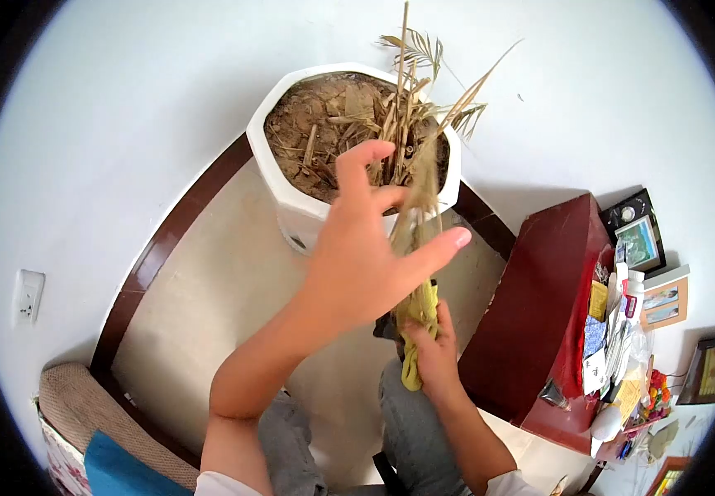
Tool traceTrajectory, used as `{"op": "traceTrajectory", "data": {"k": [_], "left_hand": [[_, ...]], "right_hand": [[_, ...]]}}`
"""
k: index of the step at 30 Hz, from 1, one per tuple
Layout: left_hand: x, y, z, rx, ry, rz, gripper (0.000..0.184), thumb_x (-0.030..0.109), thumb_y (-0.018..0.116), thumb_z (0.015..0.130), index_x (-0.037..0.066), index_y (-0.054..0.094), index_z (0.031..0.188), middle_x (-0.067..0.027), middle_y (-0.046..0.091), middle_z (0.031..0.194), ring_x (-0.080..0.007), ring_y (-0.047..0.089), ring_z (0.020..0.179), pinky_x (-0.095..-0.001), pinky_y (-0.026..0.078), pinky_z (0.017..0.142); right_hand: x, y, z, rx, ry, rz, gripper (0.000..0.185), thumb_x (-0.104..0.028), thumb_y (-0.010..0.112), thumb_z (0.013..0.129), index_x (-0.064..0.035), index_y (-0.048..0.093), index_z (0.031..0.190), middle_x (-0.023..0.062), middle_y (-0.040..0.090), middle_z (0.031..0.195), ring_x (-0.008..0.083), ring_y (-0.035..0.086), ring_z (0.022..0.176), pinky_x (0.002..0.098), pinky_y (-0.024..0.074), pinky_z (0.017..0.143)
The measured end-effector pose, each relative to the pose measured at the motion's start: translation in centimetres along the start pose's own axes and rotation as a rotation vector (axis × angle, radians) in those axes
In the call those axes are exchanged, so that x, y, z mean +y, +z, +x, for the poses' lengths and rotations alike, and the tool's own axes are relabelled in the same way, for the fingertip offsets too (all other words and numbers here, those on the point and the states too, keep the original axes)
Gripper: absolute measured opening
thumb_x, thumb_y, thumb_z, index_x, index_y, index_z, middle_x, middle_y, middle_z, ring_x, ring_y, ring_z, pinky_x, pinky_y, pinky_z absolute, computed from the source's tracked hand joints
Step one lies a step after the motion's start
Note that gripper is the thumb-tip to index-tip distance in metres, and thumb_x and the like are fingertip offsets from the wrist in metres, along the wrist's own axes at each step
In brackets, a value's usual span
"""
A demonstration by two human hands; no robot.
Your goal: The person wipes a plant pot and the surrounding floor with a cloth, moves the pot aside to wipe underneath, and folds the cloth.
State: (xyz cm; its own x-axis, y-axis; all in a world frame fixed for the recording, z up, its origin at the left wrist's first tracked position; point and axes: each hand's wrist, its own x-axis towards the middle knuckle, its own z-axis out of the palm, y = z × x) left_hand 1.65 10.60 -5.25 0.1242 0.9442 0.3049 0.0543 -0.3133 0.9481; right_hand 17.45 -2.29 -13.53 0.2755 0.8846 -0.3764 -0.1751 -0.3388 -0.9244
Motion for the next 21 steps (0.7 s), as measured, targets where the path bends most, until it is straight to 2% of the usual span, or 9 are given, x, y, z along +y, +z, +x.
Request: {"op": "traceTrajectory", "data": {"k": [2,3,6,10,13,15,17,20,21], "left_hand": [[-0.1,0.2,0.6,-0.015,-0.121,-0.165,0.057,0.003,0.073,0.087,0.003,0.044,0.137,-0.0113,0.068,0.104,-0.0179,0.065,0.1,-0.033,0.05,0.092],[-0.3,-0.1,0.9,-0.017,-0.151,-0.21,0.058,0.002,0.073,0.087,0.004,0.044,0.137,-0.0109,0.069,0.102,-0.0169,0.065,0.097,-0.0315,0.051,0.089],[-0.9,-2.6,1.8,0.001,-0.168,-0.243,0.058,-0.001,0.071,0.086,0.008,0.045,0.137,-0.0098,0.07,0.096,-0.0142,0.066,0.089,-0.0275,0.052,0.081],[-0.8,-7.9,3.1,-0.087,-0.169,-0.139,0.057,-0.001,0.069,0.087,0.008,0.047,0.139,-0.0089,0.071,0.098,-0.0118,0.064,0.088,-0.0256,0.05,0.079],[0.5,-10.0,3.6,-0.066,-0.119,0.069,0.055,-0.002,0.068,0.087,0.009,0.051,0.138,-0.0063,0.071,0.095,-0.0097,0.063,0.086,-0.0241,0.049,0.077],[0.8,-9.9,3.6,0.031,-0.05,0.222,0.048,-0.001,0.069,0.087,0.01,0.058,0.132,-0.0043,0.071,0.091,-0.0078,0.062,0.083,-0.0226,0.046,0.074],[0.7,-9.6,3.5,0.1,0.013,0.286,0.045,0.0,0.069,0.087,0.009,0.059,0.13,-0.0054,0.071,0.091,-0.0081,0.063,0.083,-0.0232,0.047,0.074],[0.6,-9.0,3.3,0.168,0.069,0.362,0.04,0.001,0.07,0.088,0.008,0.062,0.126,-0.0071,0.072,0.092,-0.0091,0.064,0.083,-0.0248,0.049,0.074],[0.5,-8.8,3.2,0.186,0.081,0.384,0.038,0.001,0.07,0.088,0.008,0.063,0.125,-0.0076,0.072,0.092,-0.0095,0.064,0.083,-0.0254,0.05,0.074]], "right_hand": [[0.1,-0.3,-0.4,-0.02,-0.057,-0.08,0.03,-0.007,0.064,0.096,-0.0061,0.054,0.124,0.0019,0.062,0.105,0.01,0.06,0.09,0.0261,0.0499,0.076],[-1.5,0.0,-0.9,0.009,0.025,-0.107,0.029,-0.007,0.064,0.096,-0.0051,0.055,0.124,0.003,0.063,0.107,0.0106,0.06,0.093,0.027,0.0498,0.082],[-2.6,-0.1,-0.5,0.135,-0.102,-0.01,0.03,-0.009,0.063,0.097,-0.0044,0.055,0.125,0.004,0.064,0.11,0.0111,0.061,0.095,0.0267,0.0494,0.083],[-3.7,-0.2,0.9,0.226,-0.534,-0.226,0.033,-0.006,0.066,0.092,-0.001,0.057,0.123,0.008,0.064,0.108,0.0148,0.063,0.097,0.0291,0.0505,0.086],[-5.9,1.8,1.6,0.11,-0.844,-0.71,0.044,-0.004,0.071,0.081,-0.0022,0.062,0.124,0.0127,0.064,0.108,0.0218,0.065,0.098,0.0332,0.0531,0.086],[-7.5,4.3,2.6,-0.022,-1.107,-0.974,0.057,-0.006,0.076,0.071,-0.0049,0.066,0.128,0.0178,0.063,0.118,0.0284,0.066,0.099,0.0379,0.0551,0.087],[-9.1,7.4,2.8,-0.083,-1.181,-1.086,0.065,-0.011,0.079,0.068,-0.0103,0.066,0.132,0.0162,0.06,0.132,0.0301,0.066,0.1,0.0411,0.0555,0.087],[-8.5,9.3,3.4,-0.182,-1.008,-1.255,0.065,-0.013,0.079,0.069,-0.011,0.066,0.132,0.0113,0.057,0.143,0.0276,0.066,0.099,0.0409,0.0554,0.085],[-8.1,9.0,3.6,-0.136,-1.047,-1.222,0.064,-0.013,0.078,0.07,-0.0111,0.066,0.133,0.0085,0.058,0.142,0.0273,0.066,0.093,0.0398,0.0555,0.081]]}}
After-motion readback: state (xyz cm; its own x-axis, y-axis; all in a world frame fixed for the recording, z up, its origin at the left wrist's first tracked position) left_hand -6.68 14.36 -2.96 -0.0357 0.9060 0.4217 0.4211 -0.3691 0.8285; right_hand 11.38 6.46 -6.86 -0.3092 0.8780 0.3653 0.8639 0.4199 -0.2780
